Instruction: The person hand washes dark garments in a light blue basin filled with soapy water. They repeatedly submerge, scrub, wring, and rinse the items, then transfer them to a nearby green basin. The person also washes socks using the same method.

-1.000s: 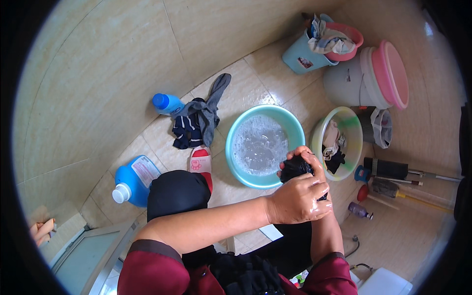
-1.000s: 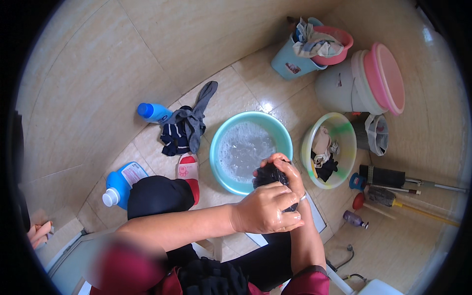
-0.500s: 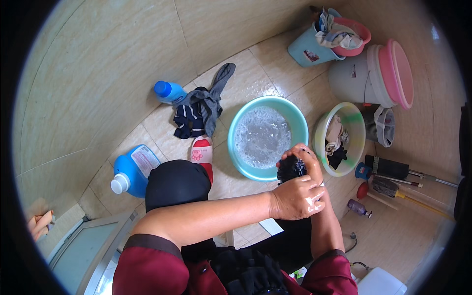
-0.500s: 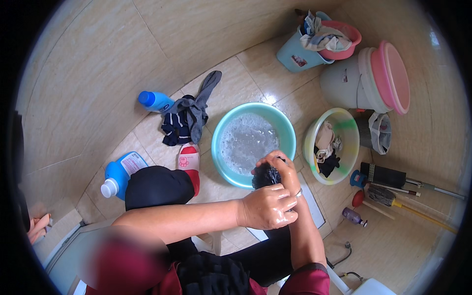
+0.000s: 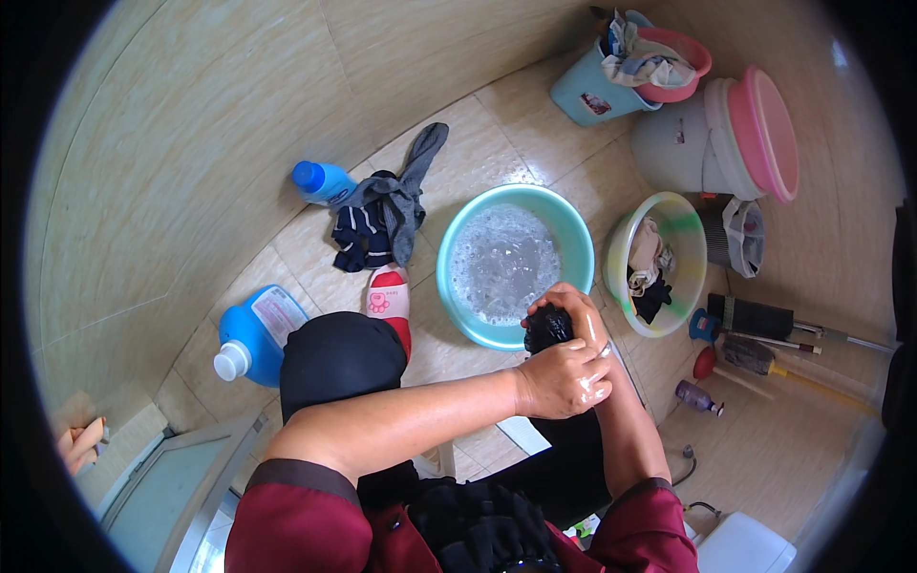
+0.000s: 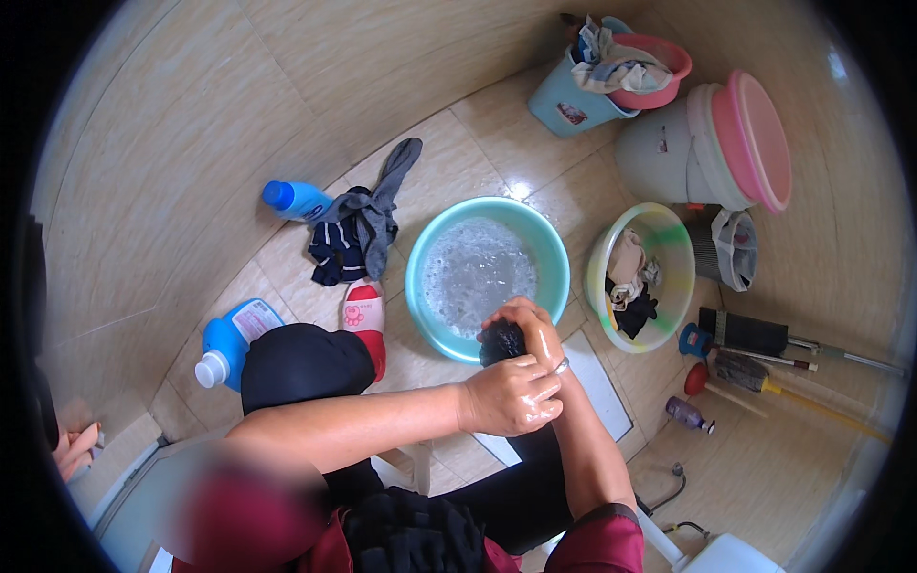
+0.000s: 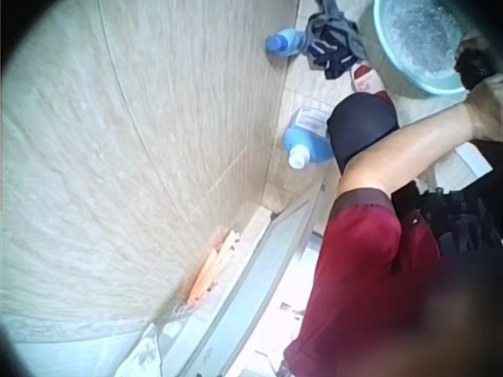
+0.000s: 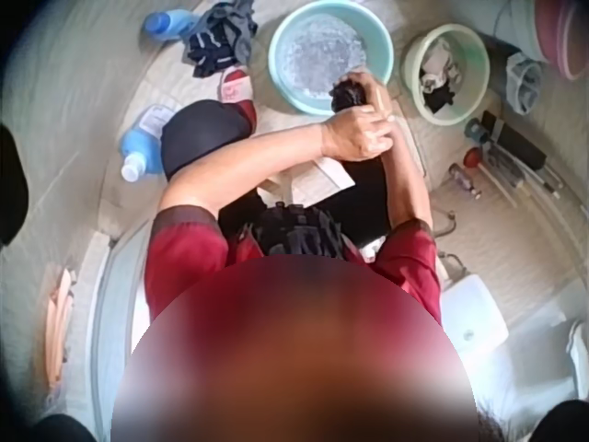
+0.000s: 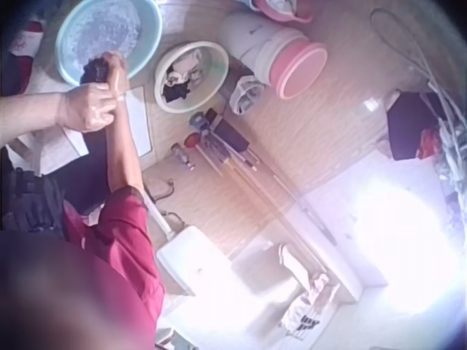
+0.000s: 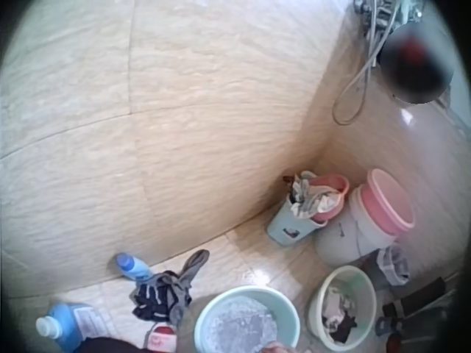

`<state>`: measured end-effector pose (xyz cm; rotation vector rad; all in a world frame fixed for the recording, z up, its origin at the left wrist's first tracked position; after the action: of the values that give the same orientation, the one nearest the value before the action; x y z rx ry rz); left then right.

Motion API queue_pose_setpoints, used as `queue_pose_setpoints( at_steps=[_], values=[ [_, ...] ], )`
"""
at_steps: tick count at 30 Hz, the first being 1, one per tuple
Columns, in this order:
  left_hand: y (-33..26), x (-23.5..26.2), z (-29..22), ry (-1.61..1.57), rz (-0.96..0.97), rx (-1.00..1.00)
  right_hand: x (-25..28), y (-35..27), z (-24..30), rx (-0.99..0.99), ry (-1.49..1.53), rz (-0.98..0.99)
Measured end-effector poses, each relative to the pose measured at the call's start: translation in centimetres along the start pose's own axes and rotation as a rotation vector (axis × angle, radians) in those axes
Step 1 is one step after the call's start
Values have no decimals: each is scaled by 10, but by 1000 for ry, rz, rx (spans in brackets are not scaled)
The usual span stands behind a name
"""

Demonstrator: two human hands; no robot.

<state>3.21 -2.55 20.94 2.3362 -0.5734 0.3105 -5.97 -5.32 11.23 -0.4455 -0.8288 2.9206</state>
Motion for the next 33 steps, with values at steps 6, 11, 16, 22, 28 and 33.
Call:
queue_pose_setpoints(
  at_steps=[6, 11, 16, 22, 28, 33],
  values=[
    [-6, -9, 8, -27, 68, 19, 17, 6, -23, -50, 28, 27],
    [4, -5, 25, -67, 84, 205, 26, 15, -15, 543, -946, 294],
    [20, 10, 71, -186, -57, 665, 49, 11, -31, -67, 342, -138],
    [-19, 14, 132, -1062, -264, 1683, 95, 9, -33, -19, 655, -347],
    [-1, 18, 104, -1058, -153, 1524, 227, 4, -6, 225, 753, -816],
    [10, 15, 90, -997, -44, 1481, 299, -1, 36, 462, 930, -931]
  ],
)
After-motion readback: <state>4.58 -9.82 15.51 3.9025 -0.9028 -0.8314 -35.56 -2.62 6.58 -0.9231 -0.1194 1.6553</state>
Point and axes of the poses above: each hand's wrist, its own y-axis towards the middle knuckle, its own x-axis out of the back of the hand, z = x × y, the point moved 5 cm from there along y, towards the middle knuckle, and after that the axes turned 12 degrees about x, right-handed, at the moved point
